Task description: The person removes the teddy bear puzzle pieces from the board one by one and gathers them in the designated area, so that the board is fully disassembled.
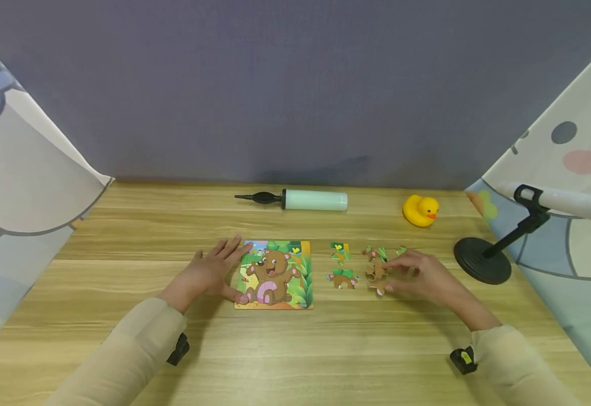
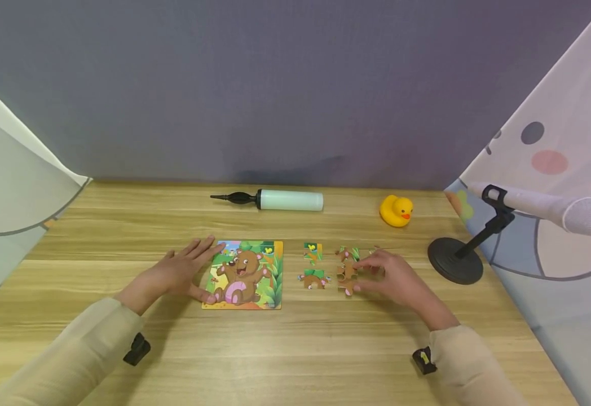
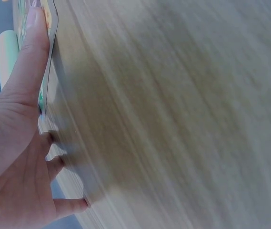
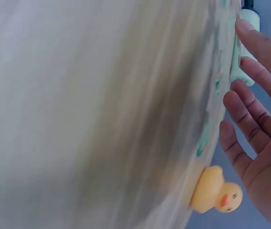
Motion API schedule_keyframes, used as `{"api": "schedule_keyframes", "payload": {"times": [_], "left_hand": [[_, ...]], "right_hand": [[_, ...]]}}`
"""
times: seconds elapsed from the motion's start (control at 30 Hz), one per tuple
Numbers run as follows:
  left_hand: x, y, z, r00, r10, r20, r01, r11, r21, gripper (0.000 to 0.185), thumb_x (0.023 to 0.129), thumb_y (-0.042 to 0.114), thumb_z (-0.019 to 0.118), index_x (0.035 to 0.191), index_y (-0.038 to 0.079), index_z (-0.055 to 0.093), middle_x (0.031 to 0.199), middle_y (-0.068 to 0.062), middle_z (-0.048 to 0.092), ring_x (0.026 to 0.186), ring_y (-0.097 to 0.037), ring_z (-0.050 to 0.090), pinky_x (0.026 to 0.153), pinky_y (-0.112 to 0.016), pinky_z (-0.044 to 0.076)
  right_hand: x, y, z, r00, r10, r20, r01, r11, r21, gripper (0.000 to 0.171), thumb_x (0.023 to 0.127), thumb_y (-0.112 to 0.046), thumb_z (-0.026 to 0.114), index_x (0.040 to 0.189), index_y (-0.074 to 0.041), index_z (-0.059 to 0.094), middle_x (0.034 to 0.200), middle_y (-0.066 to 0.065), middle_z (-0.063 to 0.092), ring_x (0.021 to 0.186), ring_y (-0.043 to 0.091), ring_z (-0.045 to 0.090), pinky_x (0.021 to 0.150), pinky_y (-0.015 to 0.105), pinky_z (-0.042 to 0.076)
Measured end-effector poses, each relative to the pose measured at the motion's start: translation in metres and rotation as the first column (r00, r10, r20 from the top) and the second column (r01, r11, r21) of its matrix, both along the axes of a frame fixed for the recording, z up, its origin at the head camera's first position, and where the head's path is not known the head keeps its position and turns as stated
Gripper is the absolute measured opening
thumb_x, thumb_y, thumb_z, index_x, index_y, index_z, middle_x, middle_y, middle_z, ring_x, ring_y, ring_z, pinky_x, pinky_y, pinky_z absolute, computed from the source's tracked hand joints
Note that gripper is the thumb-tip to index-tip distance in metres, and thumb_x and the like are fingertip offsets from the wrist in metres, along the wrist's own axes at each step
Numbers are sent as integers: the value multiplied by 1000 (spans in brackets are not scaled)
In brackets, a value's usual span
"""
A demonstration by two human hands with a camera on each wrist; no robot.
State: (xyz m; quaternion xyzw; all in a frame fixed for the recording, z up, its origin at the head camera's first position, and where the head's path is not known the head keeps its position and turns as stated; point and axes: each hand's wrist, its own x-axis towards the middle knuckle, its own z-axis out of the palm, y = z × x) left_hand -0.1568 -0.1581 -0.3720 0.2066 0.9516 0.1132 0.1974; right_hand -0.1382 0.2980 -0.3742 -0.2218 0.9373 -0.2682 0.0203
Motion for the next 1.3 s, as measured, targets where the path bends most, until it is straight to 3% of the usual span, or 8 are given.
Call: {"api": "schedule_keyframes", "payload": {"times": [0.1,0.17,0.27,0.4,0.8,1.03,1.3], "left_hand": [[0,0,1,1000,-3,-1,3,1000,-2,122,73,61,82,164,12,18,169,-20,6,152,-47,10,108,-81,15],[0,1,1,1000,-1,0,1,1000,-2,121,73,60,82,163,11,18,169,-20,7,152,-47,10,108,-80,15],[1,1,2,1000,1,-2,-1,1000,-2,121,72,60,83,163,11,19,169,-20,7,152,-47,10,109,-80,15],[1,1,2,1000,-1,-8,1,1000,-2,121,72,60,83,163,11,20,169,-20,8,152,-48,11,109,-80,16],[1,0,1,1000,4,3,-4,1000,3,122,72,59,83,163,11,19,169,-20,7,152,-47,9,109,-80,15],[1,0,2,1000,4,7,-4,1000,2,122,72,59,83,163,11,19,169,-20,7,152,-47,9,109,-80,15],[0,0,0,1000,5,4,-5,1000,4,122,72,60,83,163,11,18,169,-20,7,152,-47,9,109,-80,14]], "right_hand": [[3,6,-3,1000,-13,19,12,1000,24,40,80,-31,88,114,-13,77,107,0,71,106,35,65,86,48,55],[4,9,-5,1000,-18,18,17,999,39,40,80,-33,88,114,-14,78,111,1,71,109,35,65,89,52,54],[4,13,-8,1000,-12,7,11,999,50,41,79,-34,89,113,-15,78,107,-2,70,96,20,64,84,42,54],[4,15,-10,1000,-10,15,9,999,48,40,78,-34,89,112,-15,78,103,-4,67,90,11,60,77,33,53],[1,16,-9,996,1,88,-6,999,50,45,80,-36,87,116,-13,75,103,-5,64,90,12,56,77,32,51],[0,6,-1,995,18,95,-18,1000,6,40,85,-34,84,118,-12,75,109,-4,70,97,17,65,82,34,55],[-6,-25,10,986,99,131,-94,995,-38,38,89,-26,81,119,-5,71,93,-3,63,80,12,59,70,29,53]]}}
